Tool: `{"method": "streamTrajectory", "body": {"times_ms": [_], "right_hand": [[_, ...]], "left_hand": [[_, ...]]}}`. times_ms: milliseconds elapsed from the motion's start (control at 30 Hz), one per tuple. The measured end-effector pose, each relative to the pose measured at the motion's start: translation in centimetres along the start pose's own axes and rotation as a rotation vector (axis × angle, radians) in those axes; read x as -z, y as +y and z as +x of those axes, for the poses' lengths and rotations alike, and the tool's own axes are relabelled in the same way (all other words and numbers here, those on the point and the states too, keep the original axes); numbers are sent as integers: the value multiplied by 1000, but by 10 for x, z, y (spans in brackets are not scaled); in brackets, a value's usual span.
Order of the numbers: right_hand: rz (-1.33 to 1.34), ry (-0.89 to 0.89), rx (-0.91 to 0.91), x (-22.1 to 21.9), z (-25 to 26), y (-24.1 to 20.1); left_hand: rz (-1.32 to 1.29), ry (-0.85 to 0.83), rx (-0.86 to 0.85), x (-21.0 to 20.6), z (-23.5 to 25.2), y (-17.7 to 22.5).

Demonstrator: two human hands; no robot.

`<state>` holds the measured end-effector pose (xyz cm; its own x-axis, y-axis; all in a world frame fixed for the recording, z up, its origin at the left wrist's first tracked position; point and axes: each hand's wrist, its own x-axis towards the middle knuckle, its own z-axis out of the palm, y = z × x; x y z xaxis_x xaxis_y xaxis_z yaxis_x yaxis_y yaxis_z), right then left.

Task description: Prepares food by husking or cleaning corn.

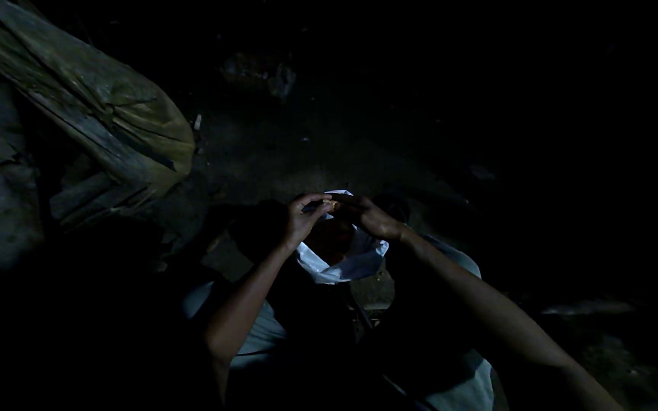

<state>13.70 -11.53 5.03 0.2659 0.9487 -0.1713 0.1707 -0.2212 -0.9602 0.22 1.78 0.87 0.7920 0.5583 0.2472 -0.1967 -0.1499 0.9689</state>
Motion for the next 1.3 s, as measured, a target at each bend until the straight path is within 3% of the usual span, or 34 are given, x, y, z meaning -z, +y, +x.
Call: {"method": "streamTrajectory", "body": {"times_ms": [333, 600, 833, 1067, 1300], "right_hand": [[118, 8, 23, -1, -2, -2], [-114, -26, 44, -2, -4, -7], [-152, -43, 69, 0, -4, -4], [87, -24, 20, -2, 0, 2], [-30, -19, -18, -3, -3, -5]], "left_hand": [[-16, 6, 10, 1, 1, 5], [-4, -1, 8, 1, 0, 4], [9, -11, 31, 3, 1, 4], [6, -21, -3, 3, 1, 1], [14, -10, 12, 1, 0, 5]]}}
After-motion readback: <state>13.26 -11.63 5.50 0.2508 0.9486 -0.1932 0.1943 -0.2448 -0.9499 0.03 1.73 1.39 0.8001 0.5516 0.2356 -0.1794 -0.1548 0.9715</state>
